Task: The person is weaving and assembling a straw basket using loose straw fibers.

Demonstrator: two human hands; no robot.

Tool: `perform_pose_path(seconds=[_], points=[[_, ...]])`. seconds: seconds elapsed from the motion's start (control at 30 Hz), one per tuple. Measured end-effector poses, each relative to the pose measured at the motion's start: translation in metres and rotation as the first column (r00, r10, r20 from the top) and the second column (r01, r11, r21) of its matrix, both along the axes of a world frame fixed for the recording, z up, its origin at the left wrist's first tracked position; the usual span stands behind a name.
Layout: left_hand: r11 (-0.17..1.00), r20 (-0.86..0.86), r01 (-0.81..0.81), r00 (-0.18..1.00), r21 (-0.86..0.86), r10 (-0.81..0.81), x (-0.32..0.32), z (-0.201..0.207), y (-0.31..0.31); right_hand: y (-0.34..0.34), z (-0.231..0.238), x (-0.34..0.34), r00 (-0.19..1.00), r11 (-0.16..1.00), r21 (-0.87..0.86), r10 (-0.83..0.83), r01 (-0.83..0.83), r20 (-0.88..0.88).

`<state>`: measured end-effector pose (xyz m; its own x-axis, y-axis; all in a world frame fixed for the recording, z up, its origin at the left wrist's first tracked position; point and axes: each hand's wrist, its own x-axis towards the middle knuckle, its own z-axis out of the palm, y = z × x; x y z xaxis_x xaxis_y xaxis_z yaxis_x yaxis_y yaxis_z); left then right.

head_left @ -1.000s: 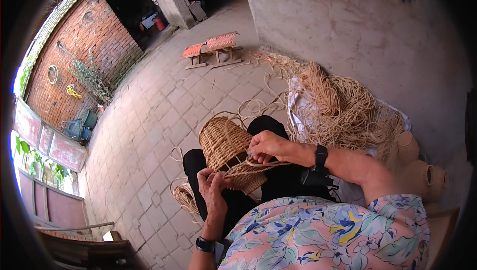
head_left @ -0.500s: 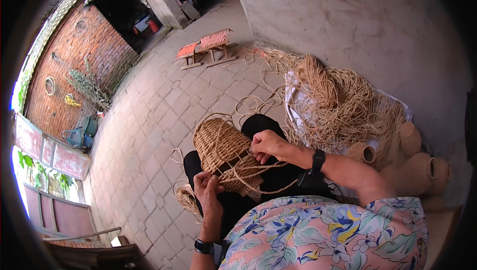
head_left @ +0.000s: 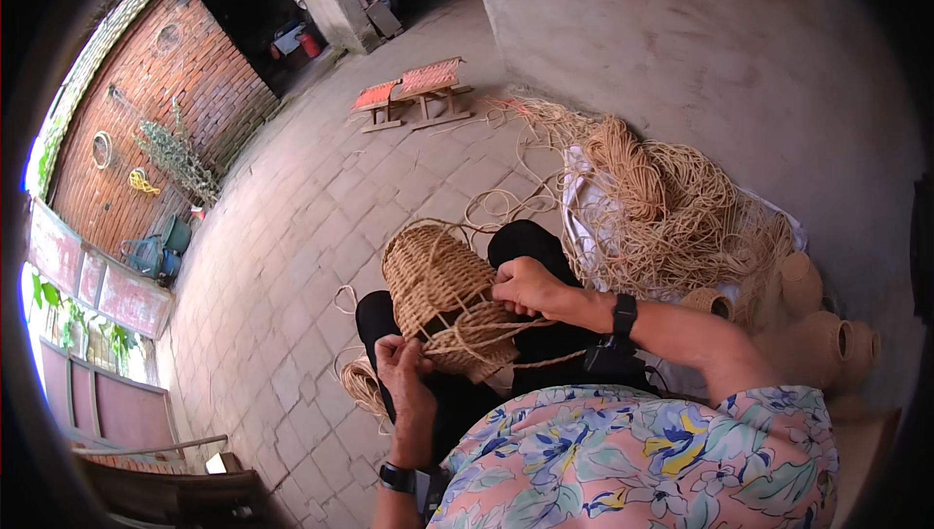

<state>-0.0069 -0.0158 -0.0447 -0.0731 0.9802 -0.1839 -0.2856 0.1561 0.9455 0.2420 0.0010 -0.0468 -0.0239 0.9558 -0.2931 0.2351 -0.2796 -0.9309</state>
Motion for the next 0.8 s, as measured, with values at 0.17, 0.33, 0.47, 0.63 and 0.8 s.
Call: perform_pose_path(seconds=[0.17, 0.33, 0.47, 0.63, 0.8], points=[[0.99, -0.154, 0.144, 0.978, -0.008, -0.143, -0.02, 0.004, 0.011, -0.012, 0.012, 0.01, 0.885, 0.994, -0.084, 0.029, -0.076, -0.464], [0.995, -0.393, 0.097, 0.916, 0.024, -0.08, -0.008, 0.014, 0.007, -0.021, -0.027, 0.09, 0.921, 0.978, -0.07, -0.206, 0.194, -0.33], [0.995, -0.377, 0.087, 0.924, 0.049, -0.062, -0.013, 0.008, 0.009, -0.039, -0.088, 0.225, 0.727, 0.732, 0.057, -0.681, 0.679, 0.09], [0.982, -0.321, 0.173, 0.937, 0.073, -0.141, -0.025, 0.004, 0.012, -0.084, -0.139, 0.337, 0.272, 0.618, 0.255, -0.628, 0.744, 0.729], [0.964, -0.228, 0.248, 0.948, 0.096, -0.222, -0.021, -0.007, 0.017, -0.021, -0.103, 0.216, 0.788, 0.835, 0.477, -0.48, 0.276, 0.385]])
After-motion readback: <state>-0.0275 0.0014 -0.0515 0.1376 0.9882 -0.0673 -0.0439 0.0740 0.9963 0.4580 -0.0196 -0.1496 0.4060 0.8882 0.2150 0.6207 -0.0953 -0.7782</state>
